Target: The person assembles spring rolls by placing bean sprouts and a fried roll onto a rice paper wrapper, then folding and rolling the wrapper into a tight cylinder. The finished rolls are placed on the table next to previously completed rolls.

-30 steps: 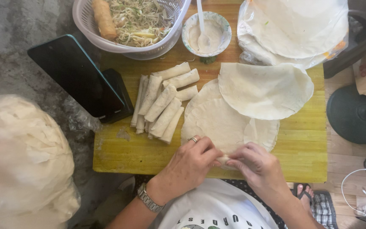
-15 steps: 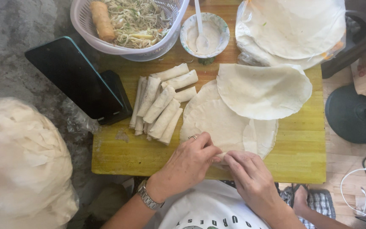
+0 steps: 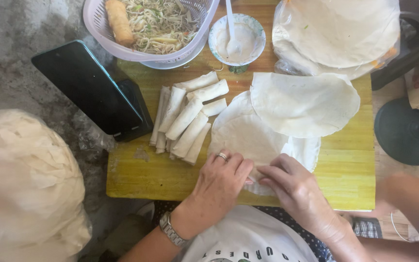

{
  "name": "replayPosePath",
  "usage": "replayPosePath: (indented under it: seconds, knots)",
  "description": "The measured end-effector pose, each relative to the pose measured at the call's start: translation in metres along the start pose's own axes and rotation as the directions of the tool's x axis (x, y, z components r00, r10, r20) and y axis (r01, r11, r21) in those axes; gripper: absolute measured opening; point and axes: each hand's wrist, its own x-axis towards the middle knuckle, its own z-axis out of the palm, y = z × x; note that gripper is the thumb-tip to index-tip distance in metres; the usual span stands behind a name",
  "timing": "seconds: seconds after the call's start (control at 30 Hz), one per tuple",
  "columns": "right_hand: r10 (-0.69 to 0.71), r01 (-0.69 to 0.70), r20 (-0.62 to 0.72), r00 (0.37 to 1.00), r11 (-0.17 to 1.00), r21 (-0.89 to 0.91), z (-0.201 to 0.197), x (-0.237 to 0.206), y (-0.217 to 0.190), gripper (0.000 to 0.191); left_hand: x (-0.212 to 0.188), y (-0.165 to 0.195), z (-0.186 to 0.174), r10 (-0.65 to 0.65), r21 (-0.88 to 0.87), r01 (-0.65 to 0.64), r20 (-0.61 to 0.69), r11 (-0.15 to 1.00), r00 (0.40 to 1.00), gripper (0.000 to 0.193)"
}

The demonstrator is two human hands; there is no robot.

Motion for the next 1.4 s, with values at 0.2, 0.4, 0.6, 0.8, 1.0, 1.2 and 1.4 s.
replayPosePath:
  seconds: [0.2, 0.4, 0.6, 0.8, 1.0, 1.2, 1.4]
  knots:
    - [0.006, -0.006, -0.046, 0.999, 1.000, -0.005, -0.003, -0.001, 0.002, 0.029, 0.015, -0.010, -0.009, -0.064, -0.089, 0.076, 0.136, 0.993, 0.989, 0.012]
    - [-0.070, 0.067, -0.021, 0.997, 0.991, -0.118, -0.007, -0.004, 0.001, 0.037, 0.022, -0.017, -0.012, -0.097, -0.136, 0.122, 0.180, 0.983, 0.979, 0.010]
    - [-0.132, 0.126, -0.006, 0.991, 0.959, -0.253, -0.008, 0.002, 0.004, 0.036, 0.020, -0.004, 0.005, 0.051, 0.045, -0.053, 0.057, 0.998, 0.997, 0.019]
    - [-0.129, 0.120, -0.017, 0.991, 0.954, -0.276, -0.010, 0.006, 0.003, 0.038, 0.016, -0.006, 0.010, 0.085, 0.030, -0.085, -0.016, 0.996, 0.996, 0.018]
    - [-0.038, 0.031, -0.023, 0.999, 0.967, -0.252, -0.009, 0.001, 0.002, 0.029, 0.021, -0.014, 0.008, 0.054, -0.069, -0.053, 0.008, 0.996, 0.999, 0.018]
    - [-0.058, 0.051, -0.020, 0.998, 0.968, -0.246, -0.016, 0.004, 0.002, 0.031, 0.023, -0.013, -0.001, 0.054, -0.120, -0.055, -0.015, 0.991, 0.998, 0.019]
    - [-0.275, 0.205, -0.114, 0.955, 0.885, -0.417, -0.015, 0.007, -0.002, 0.043, 0.034, -0.020, -0.009, 0.037, -0.227, -0.030, 0.026, 0.973, 0.999, 0.014]
